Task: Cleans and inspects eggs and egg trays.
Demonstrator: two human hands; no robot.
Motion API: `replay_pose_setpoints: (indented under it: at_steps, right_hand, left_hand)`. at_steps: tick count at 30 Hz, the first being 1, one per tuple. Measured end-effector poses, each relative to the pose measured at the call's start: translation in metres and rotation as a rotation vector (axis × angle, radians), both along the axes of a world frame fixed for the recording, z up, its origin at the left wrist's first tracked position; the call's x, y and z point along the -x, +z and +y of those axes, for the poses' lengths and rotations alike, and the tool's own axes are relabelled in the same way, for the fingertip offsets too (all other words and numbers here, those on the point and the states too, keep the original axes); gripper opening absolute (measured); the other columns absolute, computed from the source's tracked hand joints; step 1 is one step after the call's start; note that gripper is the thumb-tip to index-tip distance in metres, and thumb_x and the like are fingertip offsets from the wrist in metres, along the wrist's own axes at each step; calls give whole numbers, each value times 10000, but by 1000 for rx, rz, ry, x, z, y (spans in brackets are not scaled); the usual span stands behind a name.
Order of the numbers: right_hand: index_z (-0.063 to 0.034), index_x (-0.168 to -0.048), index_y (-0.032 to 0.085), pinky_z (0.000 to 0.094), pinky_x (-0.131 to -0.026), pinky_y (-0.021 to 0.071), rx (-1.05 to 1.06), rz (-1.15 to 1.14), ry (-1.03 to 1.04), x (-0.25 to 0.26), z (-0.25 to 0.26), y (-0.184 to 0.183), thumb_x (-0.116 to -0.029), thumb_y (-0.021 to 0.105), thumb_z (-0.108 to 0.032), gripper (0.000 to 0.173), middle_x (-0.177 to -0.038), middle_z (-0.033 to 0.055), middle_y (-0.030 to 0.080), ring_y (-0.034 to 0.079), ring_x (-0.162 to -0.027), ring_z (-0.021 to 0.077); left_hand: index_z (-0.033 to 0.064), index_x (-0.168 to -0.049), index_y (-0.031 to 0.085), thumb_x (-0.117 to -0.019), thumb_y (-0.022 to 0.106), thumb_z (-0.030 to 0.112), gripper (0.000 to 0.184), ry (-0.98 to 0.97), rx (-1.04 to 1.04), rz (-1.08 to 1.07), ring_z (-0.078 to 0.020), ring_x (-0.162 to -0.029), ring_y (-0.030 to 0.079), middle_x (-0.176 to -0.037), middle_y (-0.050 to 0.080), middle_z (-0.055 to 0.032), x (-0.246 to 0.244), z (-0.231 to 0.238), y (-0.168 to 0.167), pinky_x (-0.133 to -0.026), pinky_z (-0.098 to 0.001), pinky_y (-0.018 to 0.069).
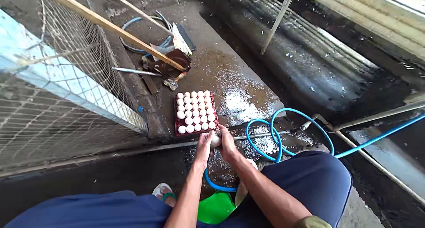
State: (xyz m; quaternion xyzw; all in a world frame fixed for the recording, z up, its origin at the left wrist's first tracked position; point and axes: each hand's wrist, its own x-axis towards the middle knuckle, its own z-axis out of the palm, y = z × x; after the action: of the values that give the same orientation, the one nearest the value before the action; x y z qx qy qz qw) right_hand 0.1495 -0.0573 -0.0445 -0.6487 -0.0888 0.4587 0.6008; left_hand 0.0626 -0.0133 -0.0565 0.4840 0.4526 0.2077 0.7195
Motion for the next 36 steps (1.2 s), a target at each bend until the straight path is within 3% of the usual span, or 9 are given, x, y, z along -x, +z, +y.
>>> replay_pose_setpoints:
  at_steps: [2, 7, 16, 18, 21, 24, 30, 34, 36]
  right_hand:
    - [43, -1498, 445, 447, -1116, 444, -81, -367, 109, 19, -7, 0, -1066, 292, -165, 503, -1458, 231, 541, 539, -1339, 277]
    - [-33, -1444, 553, 530, -1125, 430, 51, -302, 31, 13, 2, -9, -1085, 401, -223, 434, -1437, 199, 578, 551, -1333, 304]
    - [10, -1435, 533, 515, -1138, 425, 4, -335, 28, 35, -7, 11, -1072, 397, -218, 450, -1438, 240, 556, 541, -1342, 331]
    - [19, -1403, 583, 498, -1170, 391, -51, -381, 19, 33, -11, 5, -1042, 419, -181, 444, -1464, 240, 542, 510, -1380, 330]
    - [-22, -1427, 563, 569, -1112, 421, 73, -236, 42, 7, 1, 8, -1073, 407, -248, 448, -1409, 232, 584, 552, -1319, 354]
    - [10, -1455, 532, 512, -1187, 368, -20, -342, 39, 33, -13, 15, -1074, 373, -216, 471, -1503, 247, 501, 472, -1417, 341]
    - [-3, -1241, 642, 537, -972, 480, 174, 73, -27, -13, 10, -8, -1087, 434, -300, 394, -1215, 209, 645, 615, -1127, 315]
    - [-11, -1382, 586, 526, -1082, 451, 56, -270, -1, 12, 1, 3, -1090, 333, -237, 447, -1361, 223, 612, 582, -1277, 318]
    - [5, -1380, 606, 503, -1166, 400, 11, -404, 32, 15, -2, 5, -1057, 399, -180, 426, -1439, 230, 570, 522, -1374, 321]
  left_hand:
    - [-28, -1381, 509, -1117, 266, 271, 467, 17, -63, -76, -159, -1119, 591, -1291, 599, -158, 1, -3, 1, -971, -348, 495]
    - [-82, -1405, 493, -1117, 222, 257, 520, 14, -227, 54, -285, -1255, 564, -1354, 576, -259, -5, -18, 0, -1092, -457, 437]
    - [-130, -1319, 522, -1090, 321, 163, 423, 62, -278, 31, -215, -1121, 601, -1249, 614, -252, -2, -14, -6, -1017, -377, 474]
    - [-82, -1311, 513, -1106, 266, 201, 427, 47, -176, 4, -105, -1011, 578, -1154, 607, -144, -3, -17, 1, -918, -282, 482]
    - [-28, -1291, 563, -1102, 190, 315, 540, 22, -173, 80, -171, -938, 618, -1080, 643, -144, -7, -21, 8, -812, -391, 525]
    - [-125, -1306, 512, -1094, 289, 162, 421, -3, -249, -6, -181, -1062, 589, -1187, 612, -219, -2, -11, -6, -975, -347, 477]
    - [34, -1217, 560, -1067, 318, 307, 395, -65, -201, 25, -45, -585, 511, -841, 569, -21, -5, -20, 2, -478, -209, 422]
    - [-75, -1403, 438, -1106, 299, 236, 451, 10, -284, -51, -190, -1192, 561, -1326, 556, -207, -5, -13, 3, -1042, -361, 458]
    - [-102, -1374, 482, -1106, 260, 219, 474, -36, -315, -27, -224, -1227, 552, -1338, 565, -233, -2, -12, 3, -1082, -386, 433]
